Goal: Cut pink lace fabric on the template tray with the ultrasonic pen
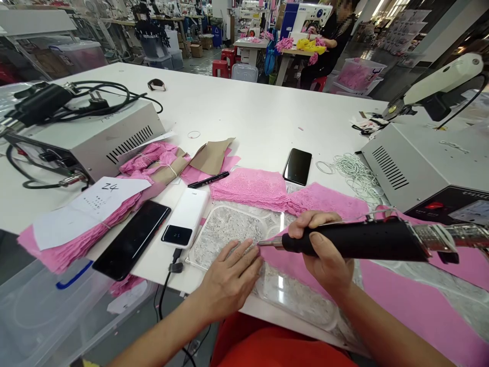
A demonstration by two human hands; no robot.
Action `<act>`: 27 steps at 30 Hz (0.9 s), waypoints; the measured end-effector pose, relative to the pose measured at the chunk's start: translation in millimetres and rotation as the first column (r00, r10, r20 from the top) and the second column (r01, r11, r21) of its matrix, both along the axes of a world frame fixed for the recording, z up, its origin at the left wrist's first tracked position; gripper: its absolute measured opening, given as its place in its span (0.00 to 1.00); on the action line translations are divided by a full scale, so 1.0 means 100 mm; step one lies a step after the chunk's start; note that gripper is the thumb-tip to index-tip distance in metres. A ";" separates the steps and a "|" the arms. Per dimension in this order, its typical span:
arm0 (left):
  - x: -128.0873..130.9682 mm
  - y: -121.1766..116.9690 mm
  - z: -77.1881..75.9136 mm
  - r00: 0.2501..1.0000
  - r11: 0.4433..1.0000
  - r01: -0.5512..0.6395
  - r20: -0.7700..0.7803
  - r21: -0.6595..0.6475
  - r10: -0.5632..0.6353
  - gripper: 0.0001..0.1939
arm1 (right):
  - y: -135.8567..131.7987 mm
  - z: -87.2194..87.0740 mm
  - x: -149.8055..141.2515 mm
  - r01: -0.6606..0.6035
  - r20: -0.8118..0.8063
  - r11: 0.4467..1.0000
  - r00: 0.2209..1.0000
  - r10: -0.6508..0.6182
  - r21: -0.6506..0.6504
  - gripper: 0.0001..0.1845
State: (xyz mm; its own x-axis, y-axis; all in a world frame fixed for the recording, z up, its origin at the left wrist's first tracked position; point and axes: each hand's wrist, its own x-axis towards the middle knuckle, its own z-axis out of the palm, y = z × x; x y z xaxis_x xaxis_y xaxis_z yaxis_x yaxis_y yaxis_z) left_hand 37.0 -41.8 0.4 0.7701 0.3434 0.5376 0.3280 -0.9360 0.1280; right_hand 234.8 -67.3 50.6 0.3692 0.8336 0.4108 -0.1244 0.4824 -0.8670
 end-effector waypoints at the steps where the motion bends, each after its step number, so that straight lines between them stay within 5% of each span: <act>1: 0.00 0.00 0.00 1.000 1.000 0.001 -0.001 -0.002 -0.001 0.14 | 0.00 -0.01 -0.01 0.000 0.003 1.000 1.000 0.000 0.003 0.04; 10: 0.00 0.04 0.03 0.999 0.999 0.050 0.014 -0.003 -0.050 0.16 | -0.01 0.19 0.30 0.163 -0.139 0.985 0.978 -0.154 0.050 0.05; 18: 0.07 0.15 -0.01 0.995 0.995 0.100 0.010 -0.009 -0.100 0.17 | -0.29 0.18 0.93 0.479 -0.119 0.876 0.875 -0.470 0.062 0.03; 27: 0.04 0.11 -0.02 0.998 0.996 0.058 -0.010 -0.064 -0.059 0.18 | -0.26 0.05 0.81 0.420 -0.123 0.907 0.901 -0.417 0.004 0.07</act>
State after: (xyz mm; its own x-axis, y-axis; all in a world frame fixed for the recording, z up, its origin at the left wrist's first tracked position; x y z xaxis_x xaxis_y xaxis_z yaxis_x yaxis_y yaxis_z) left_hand 41.2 -30.9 -1.5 0.7960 0.3310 0.5068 0.2752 -0.9436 0.1841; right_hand 315.5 -93.3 55.9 0.7282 0.5798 0.3655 -0.0045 0.5374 -0.8433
